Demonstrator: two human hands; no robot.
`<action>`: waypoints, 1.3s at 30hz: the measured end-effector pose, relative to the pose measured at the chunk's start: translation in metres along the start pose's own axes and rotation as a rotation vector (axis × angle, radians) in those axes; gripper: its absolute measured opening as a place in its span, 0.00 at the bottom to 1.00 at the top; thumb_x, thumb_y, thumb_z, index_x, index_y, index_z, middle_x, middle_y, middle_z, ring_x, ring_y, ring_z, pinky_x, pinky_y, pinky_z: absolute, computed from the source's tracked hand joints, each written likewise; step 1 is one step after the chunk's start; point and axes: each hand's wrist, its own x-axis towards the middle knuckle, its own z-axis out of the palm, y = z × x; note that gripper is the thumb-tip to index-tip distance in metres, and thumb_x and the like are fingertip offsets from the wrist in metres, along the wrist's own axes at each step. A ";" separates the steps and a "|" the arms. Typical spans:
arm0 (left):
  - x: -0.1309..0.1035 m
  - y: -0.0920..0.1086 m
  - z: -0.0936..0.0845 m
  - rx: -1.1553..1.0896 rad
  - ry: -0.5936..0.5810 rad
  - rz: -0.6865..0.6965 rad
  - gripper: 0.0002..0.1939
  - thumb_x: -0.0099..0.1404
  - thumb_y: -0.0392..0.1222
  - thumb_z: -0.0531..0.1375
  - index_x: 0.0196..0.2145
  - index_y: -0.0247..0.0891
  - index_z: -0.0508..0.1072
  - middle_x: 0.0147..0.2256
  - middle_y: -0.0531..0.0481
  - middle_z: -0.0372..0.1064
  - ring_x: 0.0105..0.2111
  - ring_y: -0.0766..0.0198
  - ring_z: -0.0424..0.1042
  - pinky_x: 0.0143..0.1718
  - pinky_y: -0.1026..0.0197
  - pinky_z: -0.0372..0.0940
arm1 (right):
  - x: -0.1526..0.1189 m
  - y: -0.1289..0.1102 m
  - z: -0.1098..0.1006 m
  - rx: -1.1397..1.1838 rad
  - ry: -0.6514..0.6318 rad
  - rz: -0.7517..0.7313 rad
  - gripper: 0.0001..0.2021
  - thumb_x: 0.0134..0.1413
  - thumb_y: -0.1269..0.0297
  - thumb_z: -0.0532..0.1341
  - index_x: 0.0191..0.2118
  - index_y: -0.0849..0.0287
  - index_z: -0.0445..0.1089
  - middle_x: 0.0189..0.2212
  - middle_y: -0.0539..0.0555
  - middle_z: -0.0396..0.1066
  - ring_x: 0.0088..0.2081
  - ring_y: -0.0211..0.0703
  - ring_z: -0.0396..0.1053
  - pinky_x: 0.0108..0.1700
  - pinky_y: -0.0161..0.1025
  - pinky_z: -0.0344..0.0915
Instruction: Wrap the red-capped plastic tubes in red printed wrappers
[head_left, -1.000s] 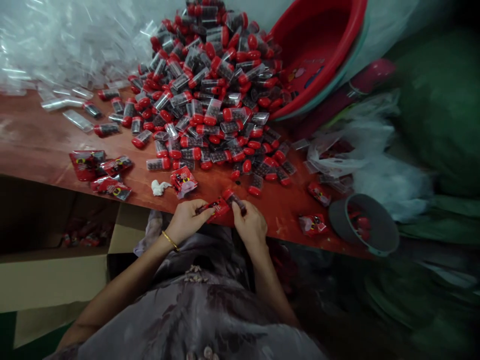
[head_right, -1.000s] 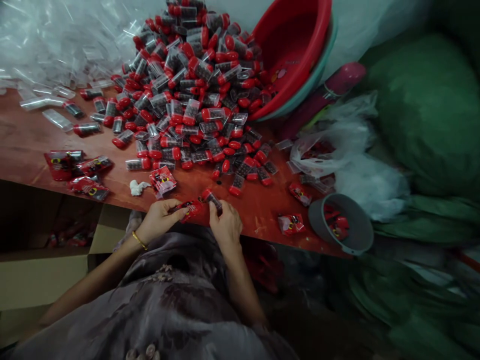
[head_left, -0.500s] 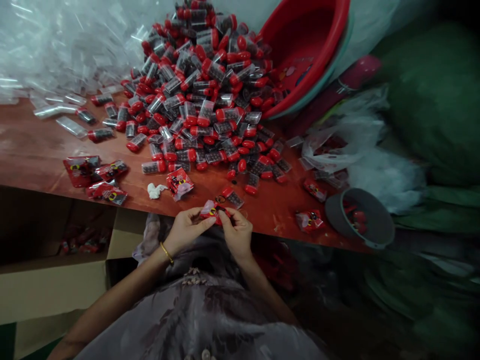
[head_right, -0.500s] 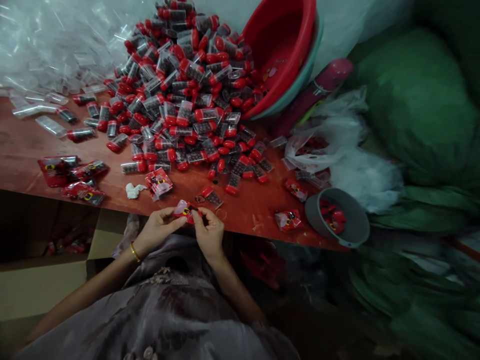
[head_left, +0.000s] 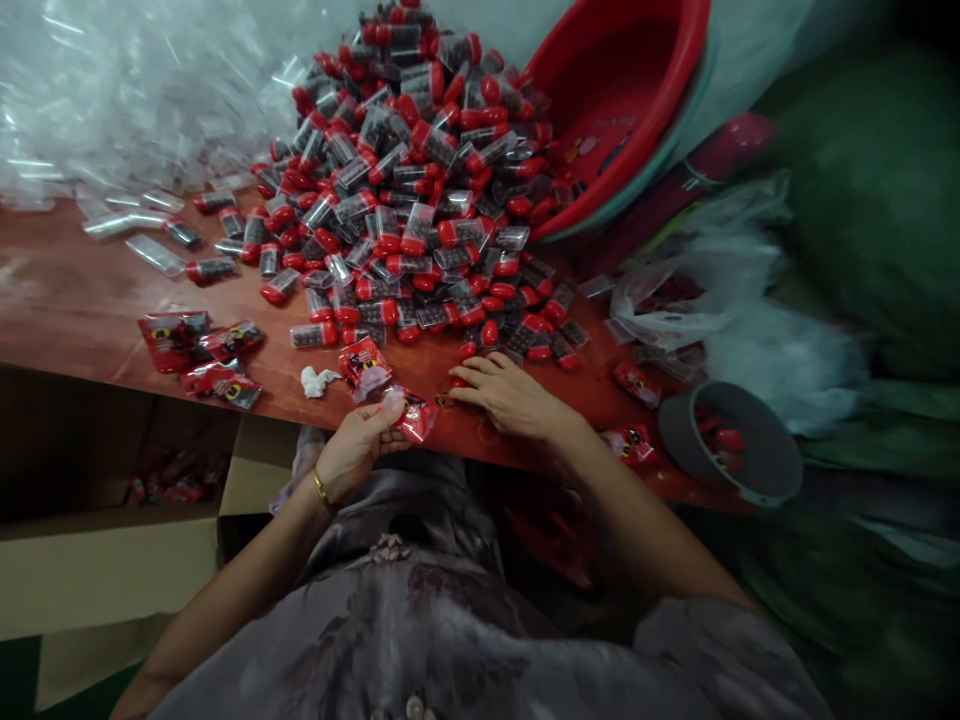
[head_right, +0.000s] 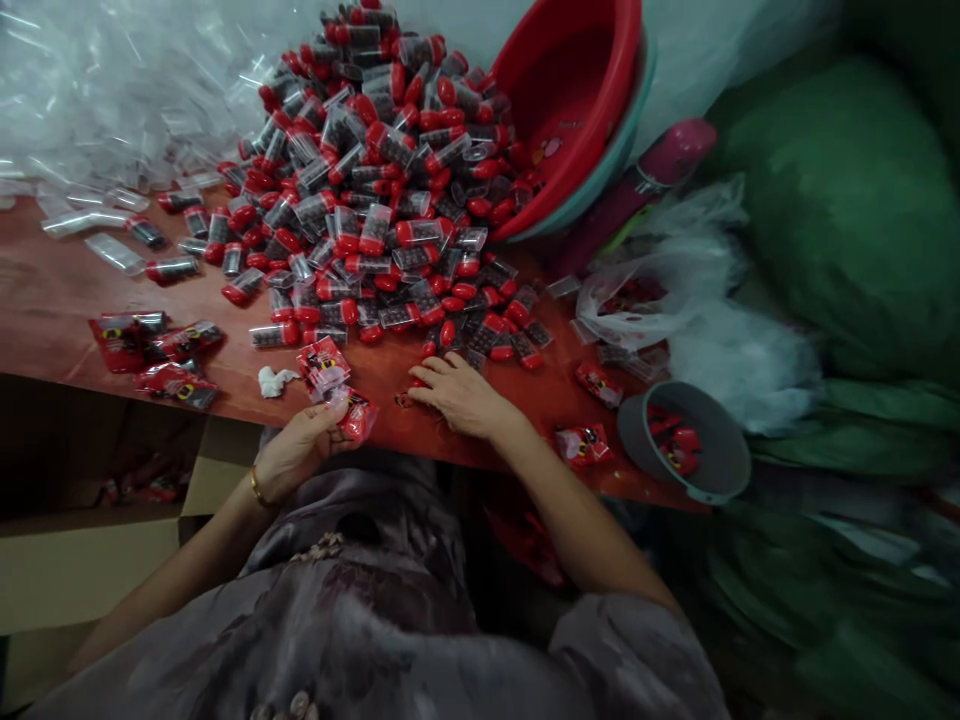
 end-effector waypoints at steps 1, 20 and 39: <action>0.000 -0.001 0.000 -0.007 0.000 -0.012 0.17 0.46 0.48 0.70 0.26 0.32 0.74 0.23 0.46 0.75 0.22 0.66 0.72 0.29 0.64 0.68 | -0.001 0.004 -0.001 -0.025 -0.003 0.002 0.19 0.51 0.75 0.57 0.50 0.59 0.68 0.55 0.60 0.65 0.54 0.53 0.59 0.53 0.49 0.52; -0.003 -0.006 0.020 0.040 0.228 0.197 0.25 0.29 0.53 0.73 0.21 0.31 0.75 0.20 0.52 0.72 0.20 0.71 0.69 0.27 0.66 0.67 | -0.027 -0.128 0.031 0.935 0.898 0.847 0.06 0.56 0.61 0.58 0.37 0.57 0.65 0.20 0.44 0.66 0.19 0.32 0.65 0.24 0.31 0.62; -0.001 -0.011 0.020 -0.033 0.306 0.245 0.24 0.31 0.52 0.73 0.22 0.32 0.73 0.20 0.52 0.72 0.19 0.69 0.70 0.25 0.65 0.66 | -0.007 -0.138 0.037 1.276 0.775 0.948 0.12 0.52 0.54 0.60 0.34 0.58 0.67 0.22 0.46 0.68 0.18 0.32 0.63 0.19 0.30 0.64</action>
